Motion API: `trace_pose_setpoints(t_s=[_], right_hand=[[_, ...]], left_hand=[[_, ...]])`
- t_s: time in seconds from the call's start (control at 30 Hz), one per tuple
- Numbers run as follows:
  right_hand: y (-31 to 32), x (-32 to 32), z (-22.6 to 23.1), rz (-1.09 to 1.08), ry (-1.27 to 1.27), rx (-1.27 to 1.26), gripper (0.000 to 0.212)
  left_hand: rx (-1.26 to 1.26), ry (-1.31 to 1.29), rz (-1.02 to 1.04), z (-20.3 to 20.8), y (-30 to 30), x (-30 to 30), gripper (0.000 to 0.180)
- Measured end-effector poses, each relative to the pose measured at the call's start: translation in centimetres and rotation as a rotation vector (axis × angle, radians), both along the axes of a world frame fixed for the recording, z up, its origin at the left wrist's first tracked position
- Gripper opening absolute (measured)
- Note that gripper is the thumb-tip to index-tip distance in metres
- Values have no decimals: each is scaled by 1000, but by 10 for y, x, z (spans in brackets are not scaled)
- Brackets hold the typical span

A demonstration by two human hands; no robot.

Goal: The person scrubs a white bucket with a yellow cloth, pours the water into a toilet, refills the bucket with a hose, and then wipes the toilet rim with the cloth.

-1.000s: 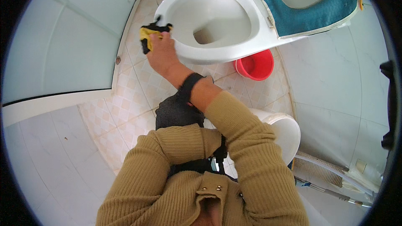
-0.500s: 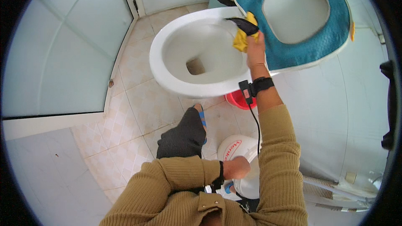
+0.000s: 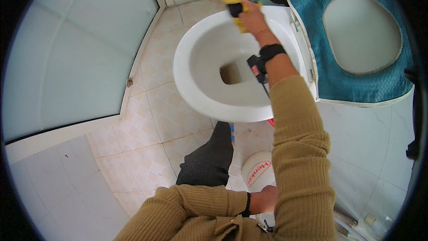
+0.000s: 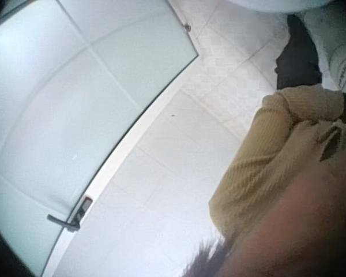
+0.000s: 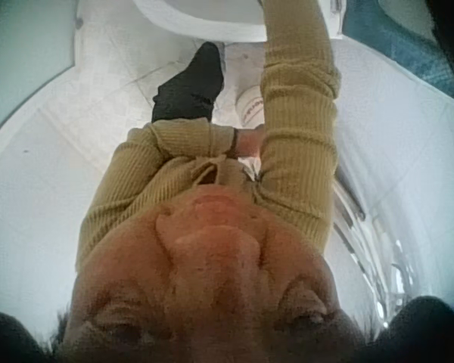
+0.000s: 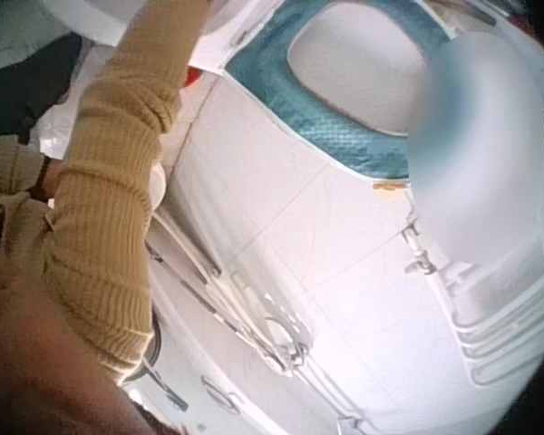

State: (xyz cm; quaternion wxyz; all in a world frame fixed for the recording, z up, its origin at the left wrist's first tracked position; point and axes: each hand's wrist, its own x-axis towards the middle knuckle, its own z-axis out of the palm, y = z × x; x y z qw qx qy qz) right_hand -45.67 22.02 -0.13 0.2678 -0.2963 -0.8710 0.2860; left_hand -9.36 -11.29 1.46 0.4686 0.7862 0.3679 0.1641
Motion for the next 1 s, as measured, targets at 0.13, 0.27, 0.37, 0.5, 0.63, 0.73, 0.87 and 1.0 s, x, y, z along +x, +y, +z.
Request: trace_pose_setpoints(t_s=[0.13,0.27,0.37,0.5,0.63,0.73,0.87,1.0], right_hand=[[-92,-32,8,548,-34,-213,46],[-159,-12,19,826,46,-235,35],[-181,25,26,971,119,-278,33],[-192,80,39,1044,-82,-303,30],[-185,152,55,925,-286,-211,30],[-181,235,62,713,-321,8,30],[-177,374,75,430,-298,-211,34],[-231,529,96,-140,60,-531,39]], left_hand=[[74,-176,143,5,-2,-10,21],[152,-408,313,-2,-4,-17,26],[179,-635,436,-12,-9,-17,30],[270,-631,446,-33,-14,-2,35],[519,27,61,-53,-13,5,13],[546,-126,141,-57,-18,-2,16],[632,-133,40,-39,-24,5,19],[247,283,-280,-8,-12,13,11]])
